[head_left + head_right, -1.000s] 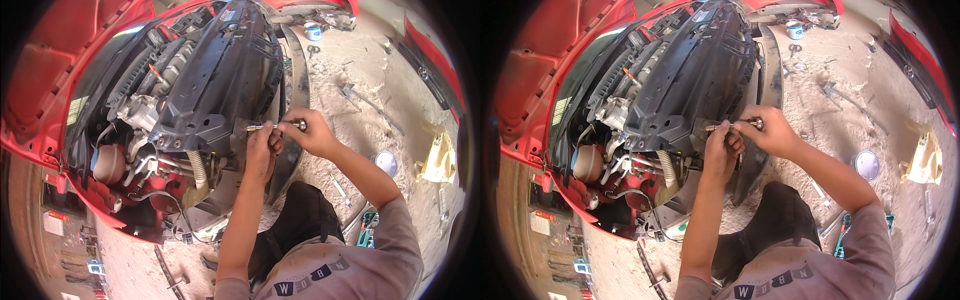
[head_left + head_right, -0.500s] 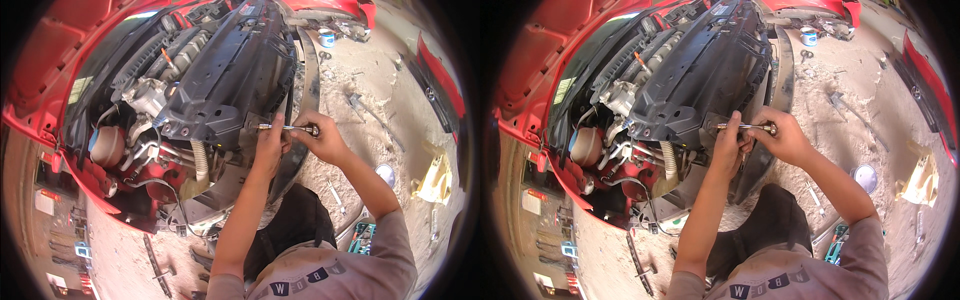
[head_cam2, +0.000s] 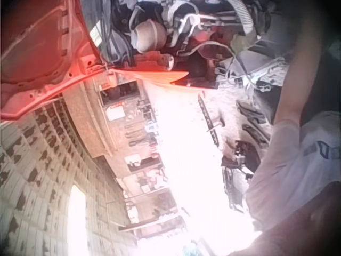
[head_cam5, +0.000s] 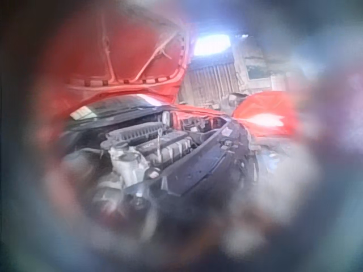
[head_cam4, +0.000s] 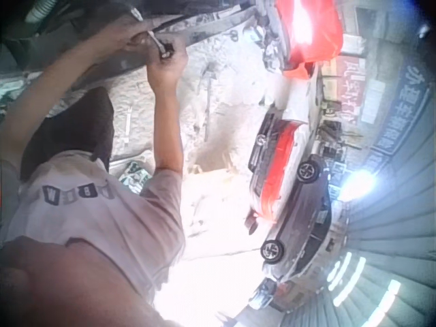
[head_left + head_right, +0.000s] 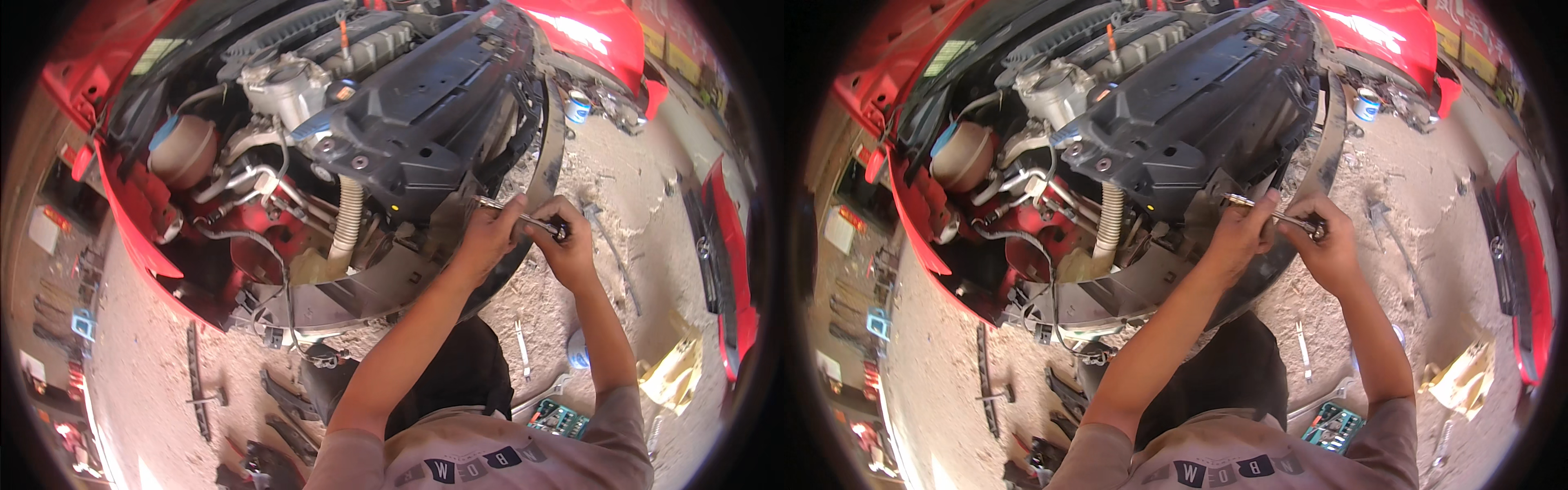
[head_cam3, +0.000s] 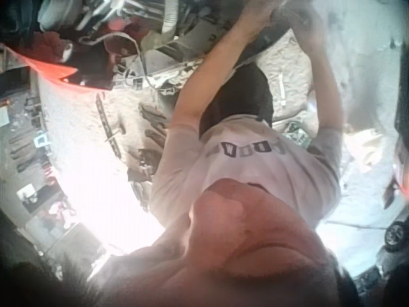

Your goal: The person removes a black plastic cover from the front of a red car using a screwdriver and socket wrench. They then remove a headlight assembly and place it on the ground. The person continues to work on the front end, removing additional parts and placing them on the ground.

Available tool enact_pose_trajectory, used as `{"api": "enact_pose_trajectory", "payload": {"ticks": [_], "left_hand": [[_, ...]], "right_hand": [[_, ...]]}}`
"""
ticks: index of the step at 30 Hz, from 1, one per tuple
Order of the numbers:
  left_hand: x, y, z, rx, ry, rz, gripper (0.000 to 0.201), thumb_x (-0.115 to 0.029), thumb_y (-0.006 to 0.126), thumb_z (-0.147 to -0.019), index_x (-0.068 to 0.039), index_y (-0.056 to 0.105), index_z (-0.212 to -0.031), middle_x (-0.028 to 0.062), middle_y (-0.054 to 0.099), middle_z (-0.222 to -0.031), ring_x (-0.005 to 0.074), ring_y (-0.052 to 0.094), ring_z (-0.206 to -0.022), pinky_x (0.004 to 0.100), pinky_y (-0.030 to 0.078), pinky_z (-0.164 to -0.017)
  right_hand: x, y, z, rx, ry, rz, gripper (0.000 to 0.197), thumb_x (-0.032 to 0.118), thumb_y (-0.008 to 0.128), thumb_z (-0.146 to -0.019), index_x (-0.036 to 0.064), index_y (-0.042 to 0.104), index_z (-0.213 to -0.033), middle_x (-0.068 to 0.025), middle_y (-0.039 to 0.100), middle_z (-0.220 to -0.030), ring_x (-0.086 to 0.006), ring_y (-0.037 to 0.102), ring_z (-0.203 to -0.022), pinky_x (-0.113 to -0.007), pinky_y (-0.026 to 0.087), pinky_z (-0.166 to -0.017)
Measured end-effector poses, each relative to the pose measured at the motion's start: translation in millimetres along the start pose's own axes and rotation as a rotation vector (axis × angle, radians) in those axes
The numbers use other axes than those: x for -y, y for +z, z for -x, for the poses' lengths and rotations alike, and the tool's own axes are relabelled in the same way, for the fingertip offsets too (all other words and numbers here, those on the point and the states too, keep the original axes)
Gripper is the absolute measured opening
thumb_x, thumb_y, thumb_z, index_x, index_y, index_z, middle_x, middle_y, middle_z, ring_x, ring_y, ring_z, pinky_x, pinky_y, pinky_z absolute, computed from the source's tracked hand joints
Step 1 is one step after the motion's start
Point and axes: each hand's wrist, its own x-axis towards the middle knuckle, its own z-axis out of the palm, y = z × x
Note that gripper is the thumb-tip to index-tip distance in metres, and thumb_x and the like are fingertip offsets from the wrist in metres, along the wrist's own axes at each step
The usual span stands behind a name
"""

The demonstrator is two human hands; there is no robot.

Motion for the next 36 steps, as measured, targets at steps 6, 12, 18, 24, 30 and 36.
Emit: {"api": "enact_pose_trajectory", "payload": {"ticks": [6, 12, 18, 24, 30, 36], "left_hand": [[12.7, -7.0, -6.0, 0.057, 0.124, 0.087, 0.037, -0.031, 0.059, -0.099, -0.008, 0.058, -0.070, -0.0041, 0.047, -0.064, 0.0048, 0.041, -0.060, 0.0248, 0.031, -0.055], [29.4, -2.7, -11.7, -0.174, 0.262, -0.007, 0.036, -0.036, 0.058, -0.100, -0.003, 0.066, -0.087, -0.0070, 0.045, -0.066, 0.0032, 0.039, -0.059, 0.0231, 0.030, -0.053], [13.5, 22.2, 1.8, -0.308, 0.162, 0.663, 0.042, -0.045, 0.053, -0.102, -0.003, 0.060, -0.106, -0.0092, 0.032, -0.063, 0.0015, 0.030, -0.055, 0.0221, 0.025, -0.050], [12.3, 28.8, -5.6, -0.312, 0.220, 0.757, 0.043, -0.035, 0.045, -0.107, -0.005, 0.059, -0.134, -0.0086, 0.032, -0.065, 0.0022, 0.030, -0.058, 0.0217, 0.026, -0.051], [13.4, 26.6, -2.9, -0.280, 0.288, 0.740, 0.042, -0.031, 0.044, -0.107, -0.003, 0.057, -0.136, -0.0091, 0.029, -0.067, 0.0024, 0.028, -0.060, 0.0221, 0.024, -0.052], [12.8, 26.0, -1.5, -0.324, 0.262, 0.788, 0.054, -0.041, 0.048, -0.105, 0.002, 0.052, -0.137, -0.0090, 0.030, -0.065, 0.0011, 0.026, -0.055, 0.0200, 0.023, -0.051]], "right_hand": [[-1.7, -3.3, -8.5, 0.084, 0.165, -0.168, 0.018, 0.017, 0.062, -0.098, 0.0003, 0.063, -0.092, -0.0004, 0.060, -0.075, -0.0049, 0.053, -0.059, -0.020, 0.041, -0.048], [-1.5, -0.5, -9.5, -0.011, 0.125, -0.051, 0.011, 0.008, 0.065, -0.094, -0.0007, 0.061, -0.088, -0.0033, 0.059, -0.080, -0.0076, 0.055, -0.065, -0.021, 0.045, -0.051], [1.1, -6.0, -4.1, 0.017, 0.043, -0.007, 0.016, -0.013, 0.065, -0.083, -0.0011, 0.058, -0.093, -0.0063, 0.055, -0.093, -0.0128, 0.060, -0.082, -0.026, 0.062, -0.066], [14.4, -4.6, -10.2, 0.053, -0.041, 0.136, 0.017, -0.015, 0.060, -0.083, -0.0016, 0.057, -0.093, -0.0078, 0.053, -0.094, -0.0133, 0.059, -0.083, -0.031, 0.065, -0.064], [7.7, -9.7, -9.8, 0.062, -0.070, 0.134, 0.016, -0.014, 0.061, -0.083, -0.0015, 0.057, -0.093, -0.0083, 0.052, -0.094, -0.0132, 0.057, -0.082, -0.031, 0.065, -0.064], [12.5, -4.7, -8.2, 0.015, -0.032, 0.130, 0.017, -0.012, 0.064, -0.082, 0.0008, 0.058, -0.091, -0.0068, 0.054, -0.092, -0.0121, 0.054, -0.082, -0.024, 0.055, -0.065]]}}
